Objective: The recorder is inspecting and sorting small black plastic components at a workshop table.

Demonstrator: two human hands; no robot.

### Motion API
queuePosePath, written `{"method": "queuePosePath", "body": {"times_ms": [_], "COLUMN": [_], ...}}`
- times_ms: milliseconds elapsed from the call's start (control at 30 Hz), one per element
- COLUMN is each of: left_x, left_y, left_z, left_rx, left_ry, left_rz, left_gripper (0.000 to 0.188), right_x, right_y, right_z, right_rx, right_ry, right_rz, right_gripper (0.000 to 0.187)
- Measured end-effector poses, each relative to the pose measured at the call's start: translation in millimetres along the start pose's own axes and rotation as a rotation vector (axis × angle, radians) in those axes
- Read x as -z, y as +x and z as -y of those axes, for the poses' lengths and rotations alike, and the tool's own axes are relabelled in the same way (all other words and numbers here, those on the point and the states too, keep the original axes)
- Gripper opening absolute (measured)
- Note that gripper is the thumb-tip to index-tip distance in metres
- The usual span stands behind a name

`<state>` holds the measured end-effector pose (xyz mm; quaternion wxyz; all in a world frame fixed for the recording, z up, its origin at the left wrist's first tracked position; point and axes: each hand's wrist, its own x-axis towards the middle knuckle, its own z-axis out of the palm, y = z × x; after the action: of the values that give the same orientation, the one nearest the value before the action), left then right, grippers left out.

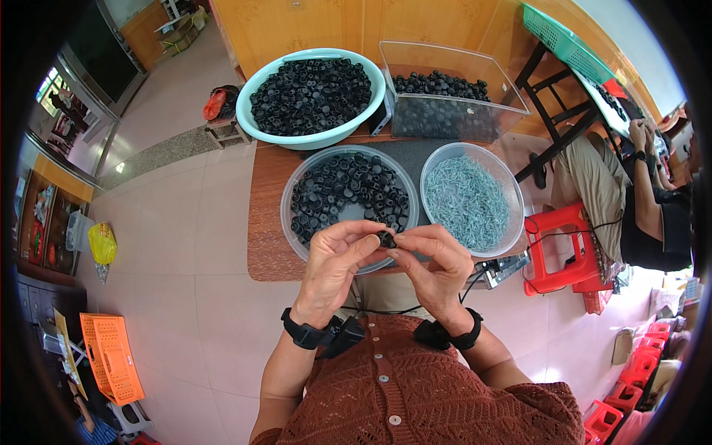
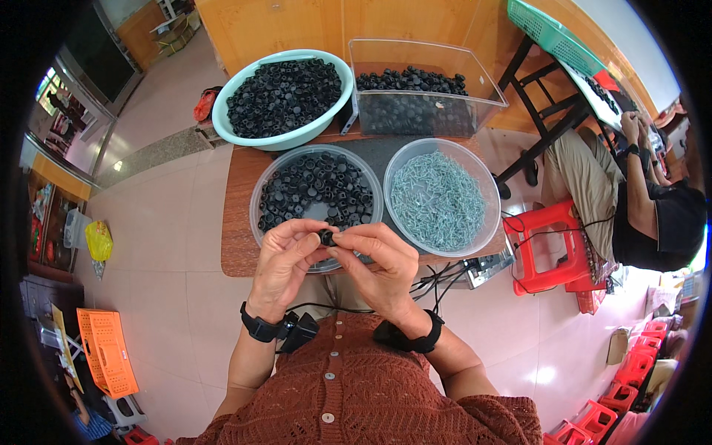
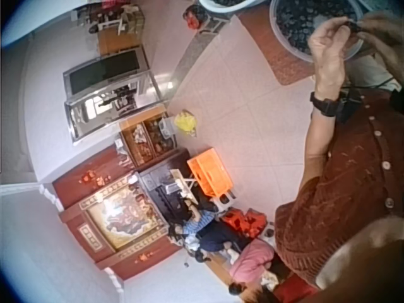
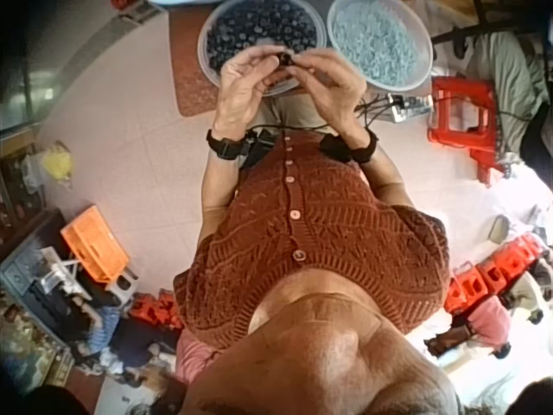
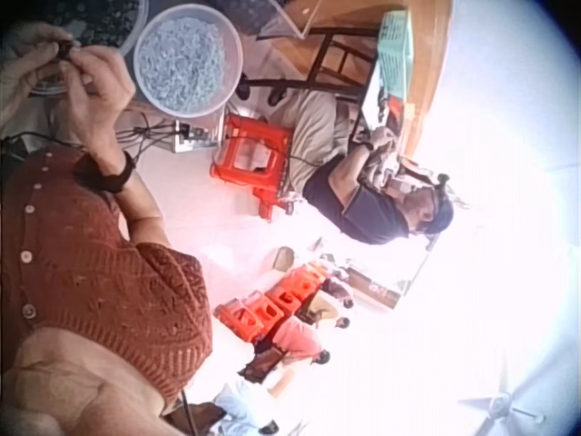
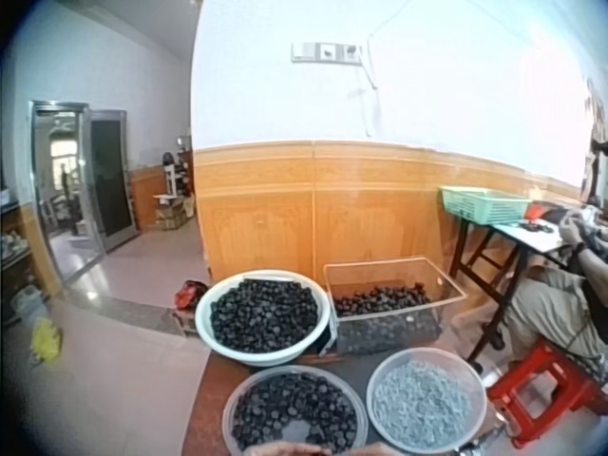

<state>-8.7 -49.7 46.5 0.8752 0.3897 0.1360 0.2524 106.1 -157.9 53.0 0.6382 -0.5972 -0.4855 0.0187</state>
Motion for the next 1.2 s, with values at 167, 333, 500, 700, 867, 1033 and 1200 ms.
{"method": "queuePosePath", "body": {"times_ms": [167, 333, 500, 700, 867, 1033, 1200], "left_x": [3, 2, 1, -2, -1, -1, 1], "left_y": [0, 0, -2, -4, -5, -4, -5], "left_z": [1, 3, 1, -2, -8, -10, -13], "left_rx": [-0.004, -0.015, -0.071, -0.163, -0.161, -0.172, -0.136], "left_ry": [0.001, 0.016, 0.092, 0.175, 0.245, 0.327, 0.352], "left_rz": [0.000, -0.013, -0.020, -0.027, 0.008, -0.006, -0.002], "left_gripper": [0.019, 0.018, 0.016, 0.015, 0.016, 0.014, 0.016], "right_x": [1, 3, 2, 0, 1, 1, 5], "right_y": [1, 4, 2, 2, 4, 10, 14], "right_z": [-2, 1, 6, 5, 7, 10, 13], "right_rx": [-0.050, -0.033, 0.096, 0.114, 0.191, 0.237, 0.219], "right_ry": [0.056, 0.039, -0.094, -0.092, -0.161, -0.195, -0.211], "right_rz": [0.018, 0.046, 0.051, 0.062, 0.091, 0.132, 0.216], "right_gripper": [0.020, 0.020, 0.019, 0.023, 0.021, 0.016, 0.018]}}
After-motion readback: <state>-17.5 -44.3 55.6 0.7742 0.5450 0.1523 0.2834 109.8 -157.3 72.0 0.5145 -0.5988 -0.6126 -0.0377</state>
